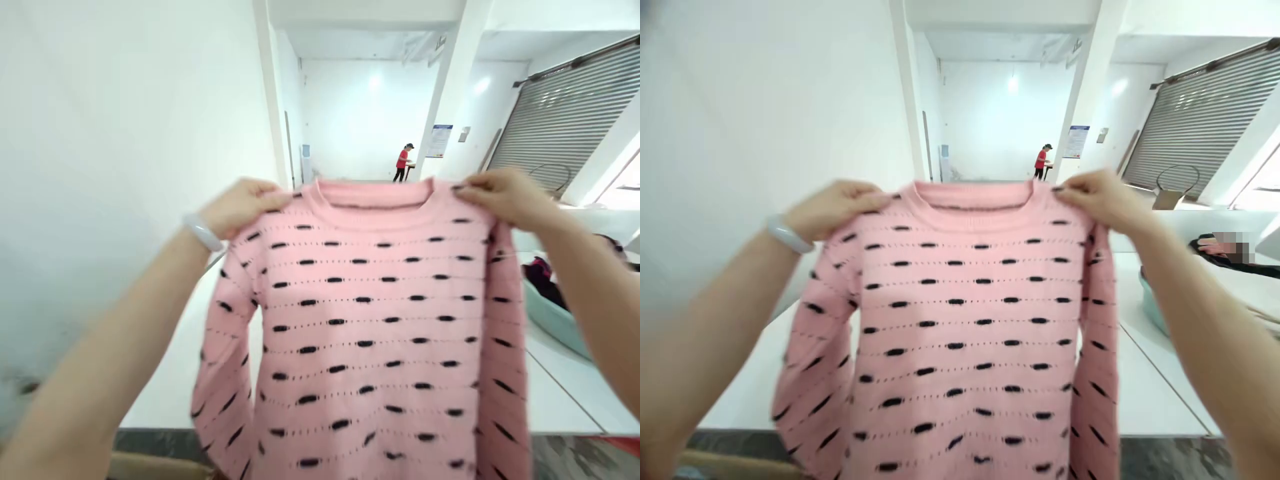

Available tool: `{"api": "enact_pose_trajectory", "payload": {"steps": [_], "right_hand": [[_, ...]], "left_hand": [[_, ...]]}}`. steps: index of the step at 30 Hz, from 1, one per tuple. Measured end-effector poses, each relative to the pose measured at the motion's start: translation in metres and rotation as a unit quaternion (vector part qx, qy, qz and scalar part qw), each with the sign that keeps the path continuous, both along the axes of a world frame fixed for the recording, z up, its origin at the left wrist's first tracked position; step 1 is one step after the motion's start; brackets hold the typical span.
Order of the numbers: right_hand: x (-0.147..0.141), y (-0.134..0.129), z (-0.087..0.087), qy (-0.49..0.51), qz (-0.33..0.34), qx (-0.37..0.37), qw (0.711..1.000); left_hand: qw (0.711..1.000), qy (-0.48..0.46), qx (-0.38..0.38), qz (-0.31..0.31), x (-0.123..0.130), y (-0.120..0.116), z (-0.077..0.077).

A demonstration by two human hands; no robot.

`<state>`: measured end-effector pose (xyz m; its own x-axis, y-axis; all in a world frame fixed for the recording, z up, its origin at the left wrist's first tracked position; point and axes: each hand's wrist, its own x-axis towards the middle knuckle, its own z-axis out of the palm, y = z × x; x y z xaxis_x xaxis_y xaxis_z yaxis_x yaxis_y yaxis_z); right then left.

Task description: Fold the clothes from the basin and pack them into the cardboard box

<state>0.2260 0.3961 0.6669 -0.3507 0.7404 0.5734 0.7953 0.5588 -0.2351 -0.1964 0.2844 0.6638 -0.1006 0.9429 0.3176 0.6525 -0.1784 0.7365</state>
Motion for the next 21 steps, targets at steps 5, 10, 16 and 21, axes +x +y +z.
{"api": "enact_pose_trajectory", "payload": {"steps": [5, 10, 16, 21], "right_hand": [[-0.045, 0.060, -0.111, -0.047, -0.015, -0.136, 0.989], [-0.061, 0.119, -0.179, -0.051, -0.021, -0.173, 0.983], [-0.065, 0.160, -0.218, -0.062, -0.035, -0.209, 0.975], [-0.067, 0.198, -0.246, -0.069, -0.051, -0.230, 0.969]], "left_hand": [[0.990, 0.092, -0.106, -0.005, -0.008, 0.081, -0.119], [0.985, 0.108, -0.136, 0.022, -0.018, 0.138, -0.193], [0.978, 0.113, -0.168, 0.051, -0.030, 0.178, -0.228], [0.971, 0.133, -0.191, 0.048, -0.035, 0.216, -0.243]]}}
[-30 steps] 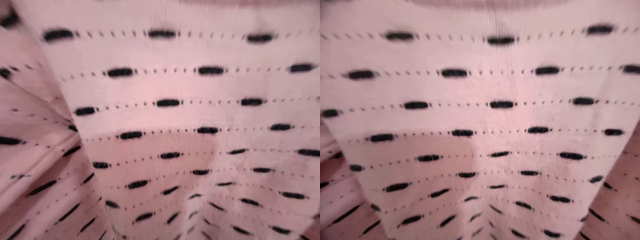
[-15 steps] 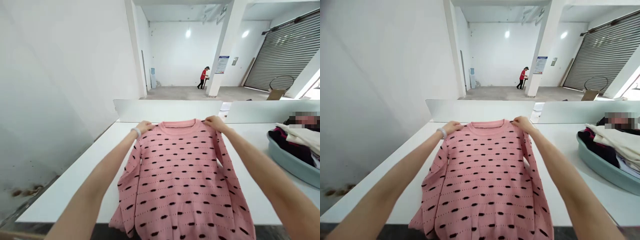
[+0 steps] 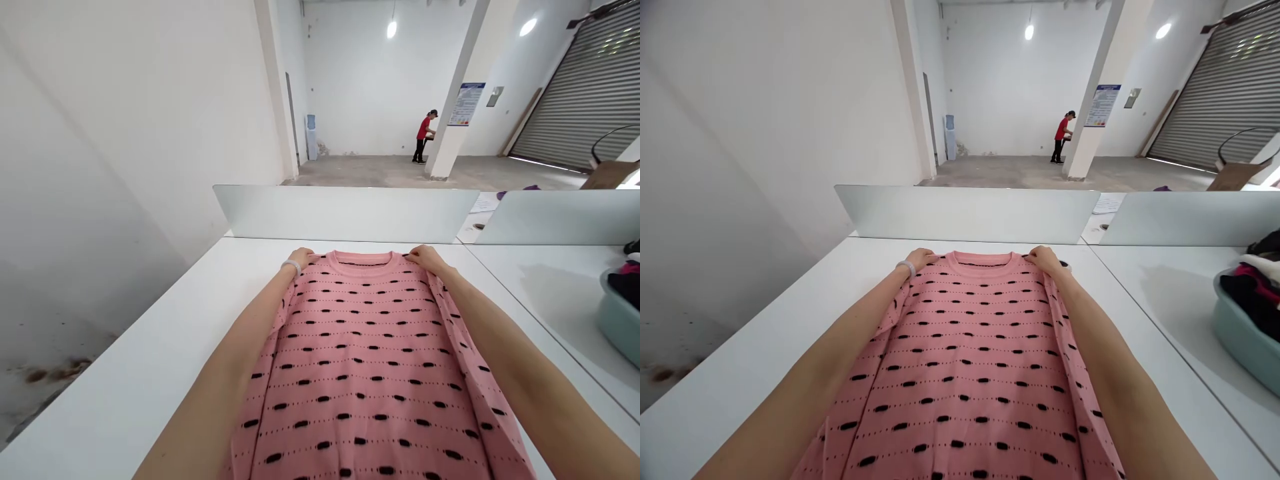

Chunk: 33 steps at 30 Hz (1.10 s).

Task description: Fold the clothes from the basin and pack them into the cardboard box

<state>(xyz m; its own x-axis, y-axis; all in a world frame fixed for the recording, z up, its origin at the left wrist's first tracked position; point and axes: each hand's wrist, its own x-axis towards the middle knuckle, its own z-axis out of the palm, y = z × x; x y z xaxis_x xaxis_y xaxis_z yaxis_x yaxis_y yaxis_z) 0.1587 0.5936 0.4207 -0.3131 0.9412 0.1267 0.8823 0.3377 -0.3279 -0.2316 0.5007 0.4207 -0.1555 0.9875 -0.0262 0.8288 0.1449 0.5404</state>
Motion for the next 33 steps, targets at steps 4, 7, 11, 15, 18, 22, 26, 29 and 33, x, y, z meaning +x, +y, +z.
{"api": "enact_pose_trajectory", "payload": {"steps": [4, 7, 11, 15, 18, 22, 26, 29, 33], "right_hand": [[-0.004, 0.030, -0.012, -0.001, -0.013, -0.006, 1.000], [-0.011, 0.052, -0.017, -0.001, -0.024, -0.009, 1.000], [-0.022, 0.077, -0.026, -0.001, -0.029, -0.015, 0.999], [-0.028, 0.096, -0.034, 0.000, -0.037, -0.023, 0.999], [-0.031, 0.104, -0.038, 0.001, -0.044, -0.025, 0.999], [-0.034, 0.110, -0.045, -0.001, -0.060, -0.023, 0.998], [-0.036, 0.113, -0.052, -0.006, -0.073, -0.023, 0.997], [-0.036, 0.113, -0.054, -0.010, -0.081, -0.026, 0.996], [-0.039, 0.110, -0.052, -0.024, -0.096, -0.031, 0.995]], "left_hand": [[1.000, 0.020, -0.010, 0.007, -0.005, 0.030, -0.005], [0.999, 0.035, -0.017, 0.015, -0.010, 0.049, -0.009], [0.998, 0.057, -0.026, 0.020, -0.017, 0.070, -0.016], [0.996, 0.075, -0.040, 0.015, -0.022, 0.087, -0.022], [0.995, 0.085, -0.050, 0.016, -0.024, 0.096, -0.026], [0.993, 0.099, -0.058, 0.021, -0.025, 0.102, -0.029], [0.991, 0.112, -0.062, 0.025, -0.025, 0.106, -0.032], [0.991, 0.119, -0.061, 0.029, -0.025, 0.107, -0.034], [0.990, 0.127, -0.057, 0.027, -0.025, 0.107, -0.035]]}}
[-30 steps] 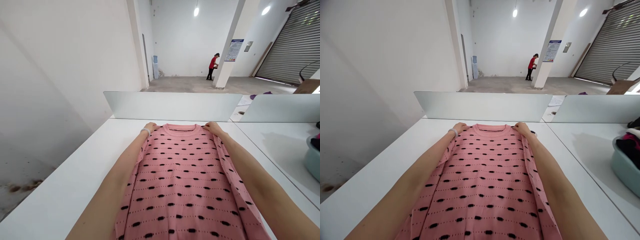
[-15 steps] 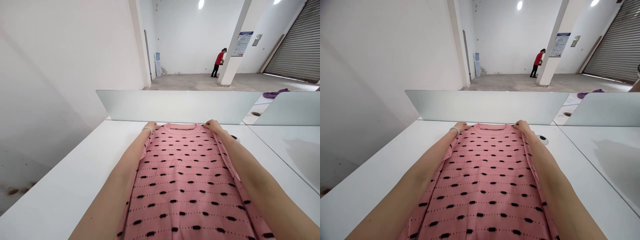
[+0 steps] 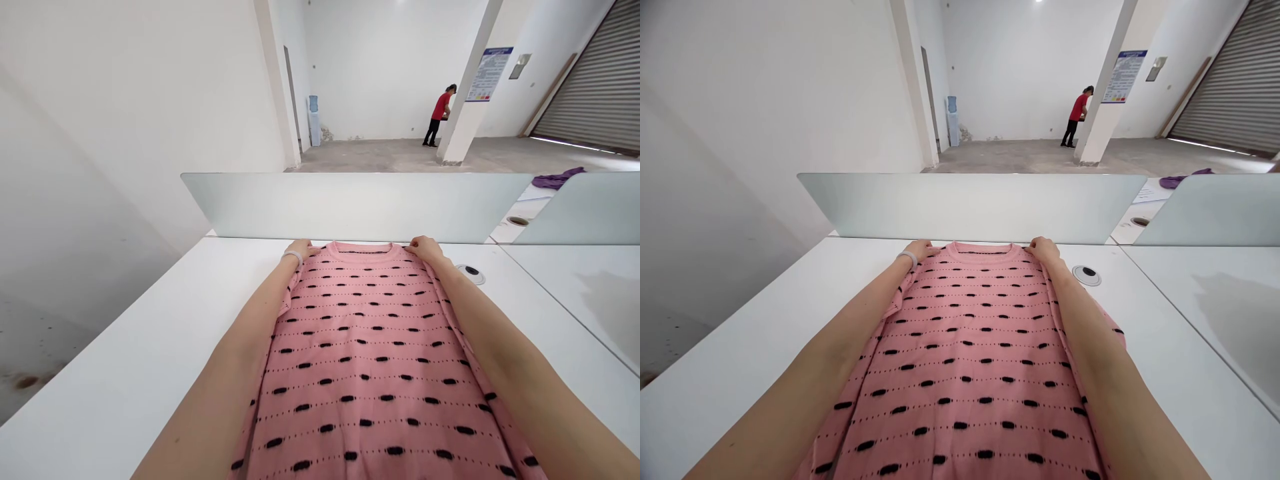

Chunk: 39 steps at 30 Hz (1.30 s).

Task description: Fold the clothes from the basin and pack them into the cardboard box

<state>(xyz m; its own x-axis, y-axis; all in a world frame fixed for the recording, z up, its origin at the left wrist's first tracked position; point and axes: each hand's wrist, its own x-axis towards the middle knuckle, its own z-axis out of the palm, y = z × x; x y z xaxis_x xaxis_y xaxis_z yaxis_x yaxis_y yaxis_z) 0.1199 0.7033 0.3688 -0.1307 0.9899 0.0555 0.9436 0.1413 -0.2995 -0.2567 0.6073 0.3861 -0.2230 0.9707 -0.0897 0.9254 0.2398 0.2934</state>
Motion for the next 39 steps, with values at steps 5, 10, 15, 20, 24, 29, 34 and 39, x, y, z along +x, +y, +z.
{"api": "enact_pose_trajectory", "payload": {"steps": [5, 10, 15, 20, 24, 29, 34, 39], "right_hand": [[-0.004, -0.010, 0.004, -0.016, -0.003, 0.014, 1.000], [0.003, -0.029, 0.017, -0.006, 0.039, 0.053, 0.998], [0.031, -0.072, 0.045, 0.052, 0.083, 0.099, 0.990], [0.084, -0.155, 0.065, 0.102, 0.095, 0.049, 0.989], [0.123, -0.234, 0.060, 0.089, 0.061, -0.009, 0.994], [0.129, -0.310, 0.049, 0.079, 0.079, -0.061, 0.992], [0.118, -0.337, 0.036, 0.067, 0.076, -0.076, 0.992], [0.125, -0.337, 0.026, 0.112, 0.084, -0.095, 0.986]], "left_hand": [[1.000, 0.000, 0.009, -0.011, 0.001, -0.001, 0.002], [0.999, -0.007, 0.033, -0.027, 0.005, -0.004, 0.007], [0.996, -0.008, 0.088, -0.020, 0.009, -0.033, 0.027], [0.990, -0.014, 0.136, -0.030, -0.010, -0.109, 0.052], [0.991, -0.043, 0.122, -0.014, -0.032, -0.193, 0.052], [0.990, -0.125, 0.041, 0.058, -0.040, -0.296, 0.038], [0.985, -0.130, 0.003, 0.115, -0.020, -0.365, 0.027], [0.993, -0.074, -0.022, 0.093, 0.008, -0.391, 0.018]]}}
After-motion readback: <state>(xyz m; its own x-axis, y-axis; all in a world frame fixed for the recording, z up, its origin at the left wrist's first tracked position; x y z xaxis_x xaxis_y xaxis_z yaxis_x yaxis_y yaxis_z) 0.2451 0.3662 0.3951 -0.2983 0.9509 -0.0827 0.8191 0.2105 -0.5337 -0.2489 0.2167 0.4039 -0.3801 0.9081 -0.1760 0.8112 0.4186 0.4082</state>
